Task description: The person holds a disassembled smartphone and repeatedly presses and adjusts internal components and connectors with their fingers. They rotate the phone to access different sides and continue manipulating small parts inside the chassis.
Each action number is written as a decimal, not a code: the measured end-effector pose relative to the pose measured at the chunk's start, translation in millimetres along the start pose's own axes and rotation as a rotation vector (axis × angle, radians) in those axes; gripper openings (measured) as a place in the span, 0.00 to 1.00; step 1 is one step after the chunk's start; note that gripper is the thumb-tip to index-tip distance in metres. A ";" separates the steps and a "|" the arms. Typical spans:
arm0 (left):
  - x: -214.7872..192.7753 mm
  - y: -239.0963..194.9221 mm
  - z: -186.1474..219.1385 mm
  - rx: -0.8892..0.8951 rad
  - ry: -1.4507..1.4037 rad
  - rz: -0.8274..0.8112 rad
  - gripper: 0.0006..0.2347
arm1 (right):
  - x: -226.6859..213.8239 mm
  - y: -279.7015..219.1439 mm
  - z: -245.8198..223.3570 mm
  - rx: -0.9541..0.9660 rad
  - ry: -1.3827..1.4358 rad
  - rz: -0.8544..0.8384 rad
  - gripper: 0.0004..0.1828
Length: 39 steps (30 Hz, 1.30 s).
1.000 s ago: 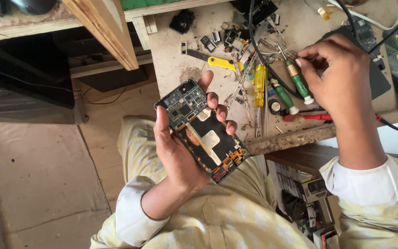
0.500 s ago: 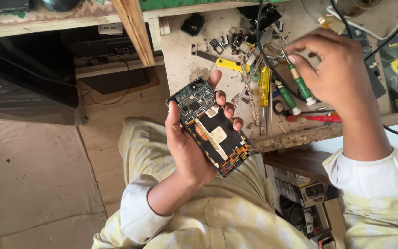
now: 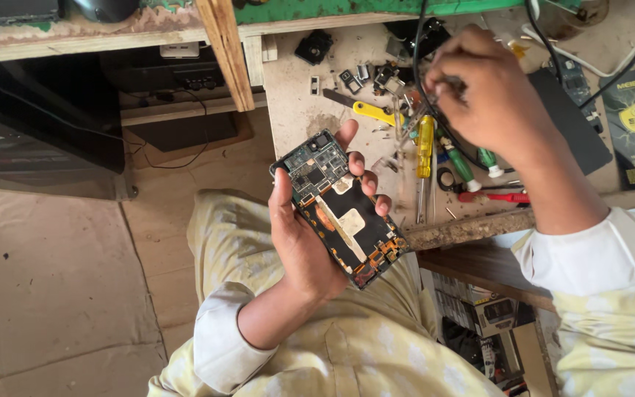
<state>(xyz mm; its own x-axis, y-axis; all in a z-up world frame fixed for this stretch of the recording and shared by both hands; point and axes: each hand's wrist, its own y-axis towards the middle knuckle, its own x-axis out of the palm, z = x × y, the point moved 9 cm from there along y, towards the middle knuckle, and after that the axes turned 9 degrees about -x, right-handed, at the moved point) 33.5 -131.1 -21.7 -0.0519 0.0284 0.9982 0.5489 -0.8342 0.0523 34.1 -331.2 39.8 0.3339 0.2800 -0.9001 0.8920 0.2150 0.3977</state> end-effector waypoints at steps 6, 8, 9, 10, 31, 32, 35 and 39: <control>-1.0 2.2 -3.0 -0.016 -0.001 0.005 0.34 | -1.7 -2.9 9.1 0.107 0.082 0.007 0.05; -0.7 2.3 -3.6 -0.015 0.003 0.008 0.34 | 1.3 4.7 4.6 0.074 0.102 0.023 0.06; 0.0 2.3 -3.5 -0.013 0.006 0.005 0.34 | 3.5 8.2 4.0 0.076 0.121 0.024 0.08; 0.7 2.7 -2.7 -0.008 0.009 0.001 0.34 | 5.6 12.7 3.8 0.075 0.140 0.025 0.09; 1.9 0.1 -3.5 -0.024 0.029 -0.008 0.36 | -6.2 -8.0 44.2 0.419 0.303 -0.021 0.08; 1.9 0.2 -3.5 -0.027 0.030 -0.007 0.36 | -11.0 -13.5 46.1 0.480 0.340 0.008 0.07; 1.9 0.8 -4.5 -0.034 0.032 -0.005 0.36 | -23.9 -26.4 42.8 0.536 0.343 0.034 0.08; 2.2 0.5 -4.4 -0.034 0.034 -0.005 0.36 | -28.6 -37.4 24.4 0.383 0.188 -0.003 0.06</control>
<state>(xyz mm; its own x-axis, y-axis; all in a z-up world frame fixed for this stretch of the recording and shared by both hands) 30.0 -133.9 -19.6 -0.0832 0.0149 0.9964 0.5197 -0.8525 0.0561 -1.4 -370.0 46.2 0.3014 0.4533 -0.8389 0.9535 -0.1373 0.2684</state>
